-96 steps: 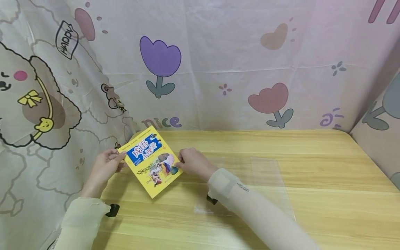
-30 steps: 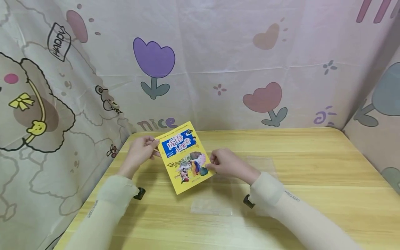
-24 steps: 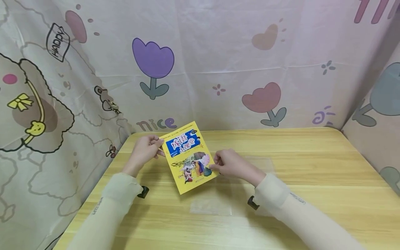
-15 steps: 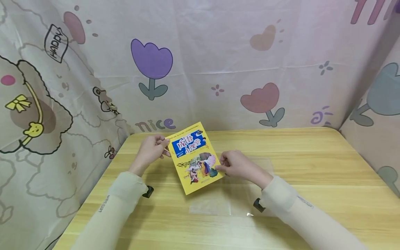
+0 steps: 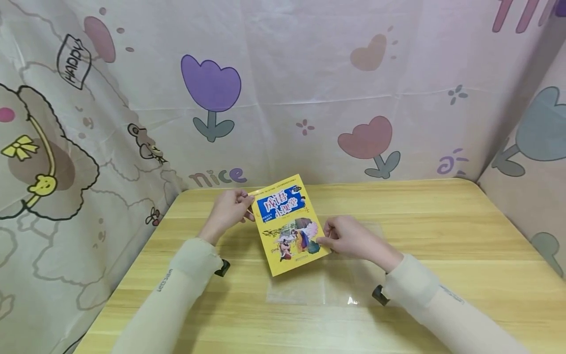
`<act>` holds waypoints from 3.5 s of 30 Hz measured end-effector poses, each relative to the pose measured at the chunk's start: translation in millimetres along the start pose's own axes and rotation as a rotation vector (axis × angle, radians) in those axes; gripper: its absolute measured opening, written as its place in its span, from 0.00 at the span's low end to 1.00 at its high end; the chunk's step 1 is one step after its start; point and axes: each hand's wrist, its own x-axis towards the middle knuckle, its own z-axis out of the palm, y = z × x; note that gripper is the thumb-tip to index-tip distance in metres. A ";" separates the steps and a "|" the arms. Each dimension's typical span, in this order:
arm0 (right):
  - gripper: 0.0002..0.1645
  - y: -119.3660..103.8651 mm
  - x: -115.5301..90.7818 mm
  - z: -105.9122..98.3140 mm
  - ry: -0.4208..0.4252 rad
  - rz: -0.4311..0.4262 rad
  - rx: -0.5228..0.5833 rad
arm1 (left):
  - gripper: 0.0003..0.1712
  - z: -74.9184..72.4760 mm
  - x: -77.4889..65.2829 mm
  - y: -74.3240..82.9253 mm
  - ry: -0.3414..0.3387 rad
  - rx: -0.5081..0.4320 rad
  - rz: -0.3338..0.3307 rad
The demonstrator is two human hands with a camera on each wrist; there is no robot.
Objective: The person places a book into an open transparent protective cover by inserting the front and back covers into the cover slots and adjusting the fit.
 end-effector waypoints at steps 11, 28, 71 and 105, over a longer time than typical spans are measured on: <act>0.14 10.7 -17.5 -6.9 -0.013 0.059 0.028 | 0.14 17.6 6.6 15.8 -0.044 -0.005 0.012; 0.14 35.4 -47.2 -23.5 -0.003 0.082 0.075 | 0.12 55.7 17.3 45.4 -0.103 0.018 0.009; 0.17 103.1 -122.9 -36.5 -0.096 0.109 0.119 | 0.17 171.1 19.7 69.2 -0.294 0.124 0.087; 0.19 106.1 -116.7 -31.0 -0.091 0.197 0.036 | 0.13 188.2 23.0 57.9 -0.269 0.211 -0.022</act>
